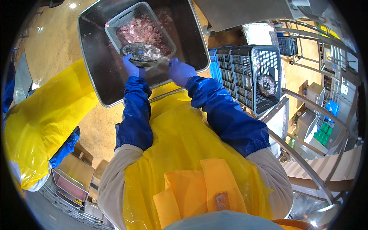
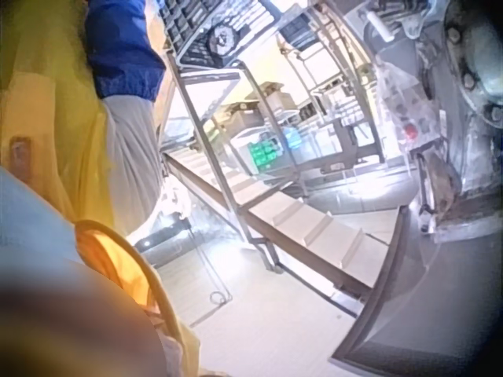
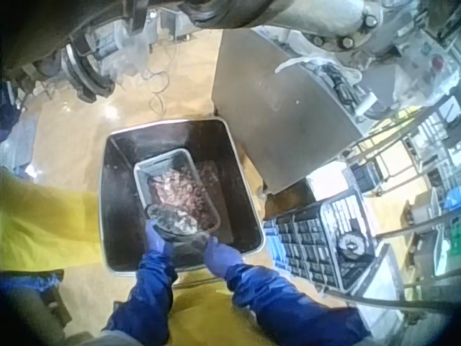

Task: The person cleans a meat grinder component using a blue hose and their gloved hands. They rinse the metal part, remove stuck meat residue, and place it into a metal bin. The task is performed in a commercial kitchen with stainless steel equipment.

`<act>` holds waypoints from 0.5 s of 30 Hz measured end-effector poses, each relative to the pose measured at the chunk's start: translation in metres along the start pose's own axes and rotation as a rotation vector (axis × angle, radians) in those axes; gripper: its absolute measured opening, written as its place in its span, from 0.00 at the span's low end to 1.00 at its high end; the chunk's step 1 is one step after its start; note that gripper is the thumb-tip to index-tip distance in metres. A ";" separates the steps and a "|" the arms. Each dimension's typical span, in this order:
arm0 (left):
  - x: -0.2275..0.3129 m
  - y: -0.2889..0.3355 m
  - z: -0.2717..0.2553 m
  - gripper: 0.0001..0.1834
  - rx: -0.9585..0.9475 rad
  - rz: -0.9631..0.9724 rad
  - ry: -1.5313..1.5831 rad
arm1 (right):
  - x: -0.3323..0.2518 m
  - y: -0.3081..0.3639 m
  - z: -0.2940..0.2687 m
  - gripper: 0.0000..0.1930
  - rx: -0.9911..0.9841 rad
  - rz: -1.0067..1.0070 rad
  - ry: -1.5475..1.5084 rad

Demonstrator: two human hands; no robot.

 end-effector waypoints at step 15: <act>0.037 0.041 -0.033 0.33 -0.056 -0.168 0.044 | 0.007 -0.063 -0.018 0.18 0.084 0.002 0.003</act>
Point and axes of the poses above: each hand's wrist, its own y-axis away from the middle knuckle, its own z-axis out of the palm, x = y × z, the point moved 4 cm from there along -y, towards the middle knuckle, and after that the axes turned 4 degrees about z, right-handed, at the moved point
